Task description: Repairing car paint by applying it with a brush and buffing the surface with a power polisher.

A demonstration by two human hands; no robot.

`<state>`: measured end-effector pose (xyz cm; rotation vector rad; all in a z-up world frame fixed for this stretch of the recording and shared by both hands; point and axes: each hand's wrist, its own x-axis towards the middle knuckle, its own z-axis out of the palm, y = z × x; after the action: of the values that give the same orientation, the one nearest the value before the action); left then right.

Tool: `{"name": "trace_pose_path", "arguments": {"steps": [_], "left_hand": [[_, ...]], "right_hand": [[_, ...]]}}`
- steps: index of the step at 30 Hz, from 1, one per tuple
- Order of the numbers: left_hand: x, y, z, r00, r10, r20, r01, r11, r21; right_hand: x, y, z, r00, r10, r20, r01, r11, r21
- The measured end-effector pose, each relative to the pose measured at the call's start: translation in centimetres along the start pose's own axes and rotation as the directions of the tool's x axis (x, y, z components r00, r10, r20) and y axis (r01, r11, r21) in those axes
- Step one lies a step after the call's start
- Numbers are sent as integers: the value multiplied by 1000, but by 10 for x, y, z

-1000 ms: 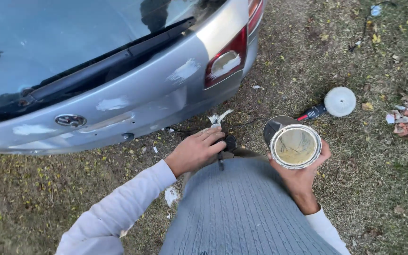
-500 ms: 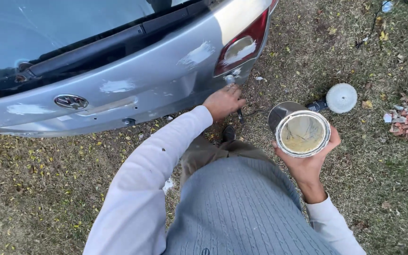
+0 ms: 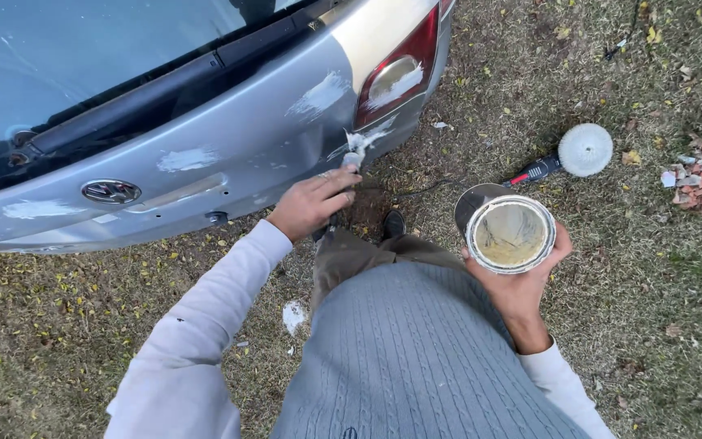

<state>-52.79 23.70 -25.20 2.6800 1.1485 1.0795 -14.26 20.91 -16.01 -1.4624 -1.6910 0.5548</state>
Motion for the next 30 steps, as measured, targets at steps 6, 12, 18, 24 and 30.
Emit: {"name": "trace_pose_path", "arguments": {"steps": [6, 12, 18, 24, 30], "left_hand": [[-15, 17, 14, 927, -332, 174, 263, 907, 329], [4, 52, 69, 964, 29, 265, -67, 989, 135], [28, -10, 173, 929, 174, 328, -200, 979, 49], [2, -47, 182, 911, -191, 366, 122, 971, 203], [-74, 15, 125, 589, -704, 398, 692, 693, 202]], "right_hand": [[5, 5, 1, 997, -65, 42, 63, 997, 49], [6, 12, 4, 997, -69, 41, 67, 997, 33], [3, 6, 1, 997, -57, 46, 56, 998, 26], [-14, 16, -9, 998, -50, 43, 49, 999, 14], [-11, 11, 2, 988, -122, 93, 116, 991, 67]]}}
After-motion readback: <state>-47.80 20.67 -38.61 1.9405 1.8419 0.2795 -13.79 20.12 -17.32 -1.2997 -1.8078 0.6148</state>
